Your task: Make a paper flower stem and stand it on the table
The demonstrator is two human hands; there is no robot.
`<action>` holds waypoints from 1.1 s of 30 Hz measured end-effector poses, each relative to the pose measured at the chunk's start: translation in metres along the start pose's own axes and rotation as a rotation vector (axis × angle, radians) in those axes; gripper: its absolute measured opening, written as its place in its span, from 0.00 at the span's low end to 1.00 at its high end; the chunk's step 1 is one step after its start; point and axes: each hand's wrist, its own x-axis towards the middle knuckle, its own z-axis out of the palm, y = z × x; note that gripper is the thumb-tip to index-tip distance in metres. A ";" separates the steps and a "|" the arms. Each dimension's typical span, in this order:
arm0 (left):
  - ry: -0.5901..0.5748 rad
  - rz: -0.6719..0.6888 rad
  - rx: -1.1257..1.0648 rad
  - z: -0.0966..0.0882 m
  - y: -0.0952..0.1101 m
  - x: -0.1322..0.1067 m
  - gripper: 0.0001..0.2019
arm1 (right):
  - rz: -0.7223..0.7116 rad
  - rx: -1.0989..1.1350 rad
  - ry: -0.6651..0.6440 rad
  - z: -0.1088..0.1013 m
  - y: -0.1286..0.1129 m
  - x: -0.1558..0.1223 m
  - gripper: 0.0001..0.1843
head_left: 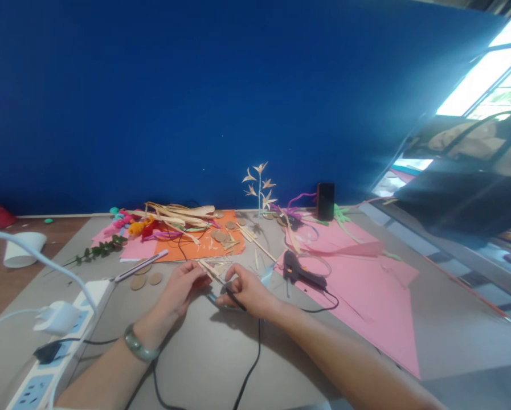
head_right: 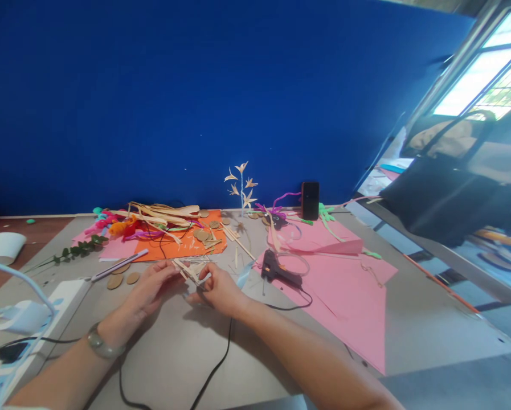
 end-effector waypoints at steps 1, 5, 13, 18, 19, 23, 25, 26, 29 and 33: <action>-0.005 0.002 -0.015 0.001 0.000 -0.001 0.09 | -0.004 0.008 -0.007 0.000 0.000 0.000 0.29; -0.042 -0.003 -0.054 0.003 0.001 -0.003 0.05 | -0.001 0.024 -0.023 0.001 0.000 -0.001 0.29; -0.034 0.060 -0.047 0.002 0.001 -0.002 0.04 | 0.030 0.122 -0.065 0.002 -0.001 -0.001 0.30; 0.087 0.150 0.000 -0.008 0.003 0.008 0.10 | -0.030 0.152 -0.014 0.001 -0.002 -0.001 0.27; 0.112 0.165 0.003 -0.010 0.003 0.010 0.10 | -0.053 0.122 0.038 0.000 -0.002 -0.001 0.26; 0.163 0.135 0.003 -0.012 0.002 0.017 0.12 | -0.147 -0.121 0.253 -0.003 0.001 0.003 0.20; 0.169 0.091 0.011 -0.013 0.001 0.018 0.17 | -0.174 -0.250 0.309 -0.004 0.005 0.007 0.18; 0.178 0.077 0.018 -0.013 0.001 0.019 0.19 | -0.180 -0.303 0.328 -0.004 0.006 0.010 0.18; 0.218 0.076 0.044 -0.016 0.005 0.022 0.18 | -0.183 -0.416 0.374 -0.004 0.010 0.016 0.18; 0.235 0.098 0.104 -0.026 0.014 0.027 0.13 | -0.141 -0.521 0.396 0.000 0.008 0.022 0.19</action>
